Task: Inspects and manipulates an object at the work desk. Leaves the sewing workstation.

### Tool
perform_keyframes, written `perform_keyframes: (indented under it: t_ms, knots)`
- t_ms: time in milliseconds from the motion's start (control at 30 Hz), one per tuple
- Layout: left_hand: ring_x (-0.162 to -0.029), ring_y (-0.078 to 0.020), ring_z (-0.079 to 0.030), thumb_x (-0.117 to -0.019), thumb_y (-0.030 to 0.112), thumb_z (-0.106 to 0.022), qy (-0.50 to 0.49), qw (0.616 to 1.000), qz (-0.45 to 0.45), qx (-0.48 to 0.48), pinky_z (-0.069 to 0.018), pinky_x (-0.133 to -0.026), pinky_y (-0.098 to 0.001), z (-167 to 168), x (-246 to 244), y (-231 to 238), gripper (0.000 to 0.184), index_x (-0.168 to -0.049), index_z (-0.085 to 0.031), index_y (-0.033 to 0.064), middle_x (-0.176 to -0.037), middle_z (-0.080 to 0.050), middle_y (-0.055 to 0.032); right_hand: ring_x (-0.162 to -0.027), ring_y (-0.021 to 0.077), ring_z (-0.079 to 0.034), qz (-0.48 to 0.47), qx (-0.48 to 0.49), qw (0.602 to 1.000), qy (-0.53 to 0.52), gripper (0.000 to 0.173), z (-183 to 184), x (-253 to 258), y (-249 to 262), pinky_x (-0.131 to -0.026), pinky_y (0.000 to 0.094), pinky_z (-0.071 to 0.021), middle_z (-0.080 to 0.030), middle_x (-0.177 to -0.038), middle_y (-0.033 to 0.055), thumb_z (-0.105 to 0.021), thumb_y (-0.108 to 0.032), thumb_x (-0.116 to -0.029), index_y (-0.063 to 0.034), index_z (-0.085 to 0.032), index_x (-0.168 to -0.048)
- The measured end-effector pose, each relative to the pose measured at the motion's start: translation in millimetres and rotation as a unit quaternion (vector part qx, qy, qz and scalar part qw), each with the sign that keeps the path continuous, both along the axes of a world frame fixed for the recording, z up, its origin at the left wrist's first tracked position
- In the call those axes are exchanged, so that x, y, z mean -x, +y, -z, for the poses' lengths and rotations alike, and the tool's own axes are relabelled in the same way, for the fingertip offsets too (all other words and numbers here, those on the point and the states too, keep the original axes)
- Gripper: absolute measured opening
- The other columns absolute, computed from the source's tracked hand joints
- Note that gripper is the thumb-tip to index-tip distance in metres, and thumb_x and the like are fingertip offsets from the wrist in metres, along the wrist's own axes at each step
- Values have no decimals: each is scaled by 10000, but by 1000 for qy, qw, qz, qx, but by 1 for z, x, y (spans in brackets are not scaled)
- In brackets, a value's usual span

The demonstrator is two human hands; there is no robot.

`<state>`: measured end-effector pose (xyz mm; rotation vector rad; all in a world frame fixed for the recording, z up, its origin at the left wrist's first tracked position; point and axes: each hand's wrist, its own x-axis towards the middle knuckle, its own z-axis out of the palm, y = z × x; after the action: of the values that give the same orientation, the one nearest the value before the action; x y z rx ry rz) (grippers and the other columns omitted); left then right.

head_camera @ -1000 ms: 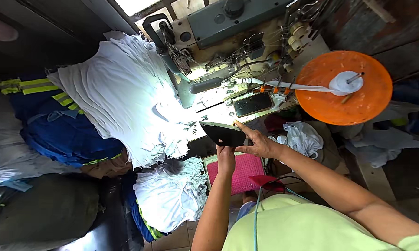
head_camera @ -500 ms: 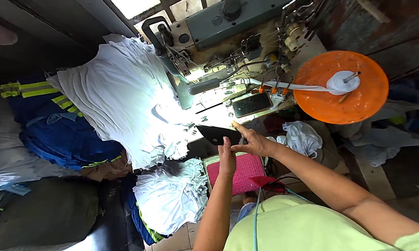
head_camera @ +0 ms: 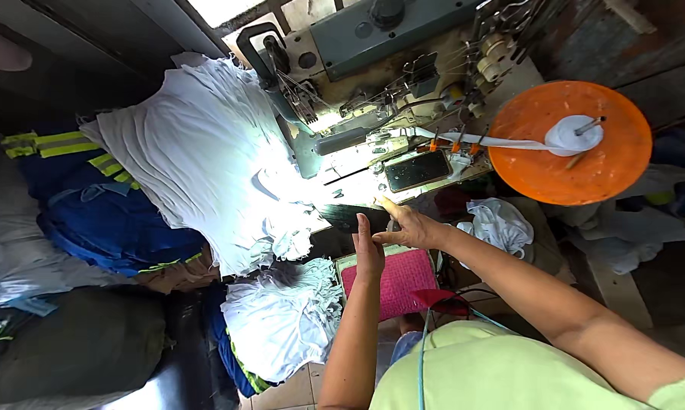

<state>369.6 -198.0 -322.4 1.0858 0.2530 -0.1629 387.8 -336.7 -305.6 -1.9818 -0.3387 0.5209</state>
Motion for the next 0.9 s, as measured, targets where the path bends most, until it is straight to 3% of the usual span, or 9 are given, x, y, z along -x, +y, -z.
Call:
perform_keyframes:
  t_ms: [67, 267, 467, 600, 767, 833, 900]
  knots:
    - [-998, -41, -639, -977, 516, -502, 4, 1000, -8, 3, -543, -922, -283, 1, -2, -1, 620, -1339, -386, 26, -1081, -639, 1, -783, 196, -548, -1, 0, 1000, -2, 798, -1, -1, 1, -768, 378, -477, -625, -923, 157, -663, -454, -961, 21, -366, -1530]
    - [-983, -49, -648, -988, 400, -478, 11, 1000, -25, 15, -548, -913, -285, 0, -7, -4, 490, -1313, -409, 40, -1058, -650, -4, -800, 176, -572, 9, -17, 1000, -5, 760, 0, -3, 2, -773, 348, -487, -643, -963, 159, -670, -430, -959, 50, -402, -1485]
    - [-950, -38, -663, -997, 336, -438, -10, 999, -48, 19, -556, -899, -277, 3, -9, -8, 384, -1255, -456, 52, -994, -675, 22, -891, 223, -620, 9, -25, 999, -23, 781, 3, -6, 2, -839, 384, -502, -667, -1047, 203, -680, -427, -946, 50, -399, -1497]
    - [-964, -34, -652, -1011, 378, -444, -21, 998, -60, 4, -547, -915, -274, 5, -10, -9, 438, -1281, -425, 34, -1018, -657, 14, -994, 258, -654, 9, -28, 999, -43, 780, 7, -8, 3, -902, 410, -510, -672, -1128, 230, -669, -448, -944, 64, -424, -1480]
    - [-919, -13, -670, -823, 646, -713, -33, 998, -44, 15, -566, -882, -265, 11, -8, -2, 773, -1230, -449, 44, -959, -680, 63, -838, 184, -597, -2, -26, 999, -43, 803, 6, -8, 3, -784, 346, -495, -664, -1023, 191, -656, -490, -937, 62, -426, -1473]
    - [-905, -8, -671, -834, 633, -708, -39, 998, -48, 14, -567, -873, -260, 12, -8, -1, 750, -1222, -448, 46, -944, -679, 71, -811, 170, -576, -5, -19, 999, -29, 790, 4, -9, 4, -770, 340, -485, -653, -997, 176, -655, -487, -942, 59, -430, -1466]
    - [-911, -2, -662, -915, 524, -640, -43, 997, -60, 2, -560, -885, -253, 11, -8, -2, 625, -1234, -429, 30, -961, -667, 65, -784, 169, -570, -6, -17, 1000, -26, 761, 6, -9, 5, -756, 349, -486, -636, -927, 144, -650, -488, -943, 51, -452, -1443]
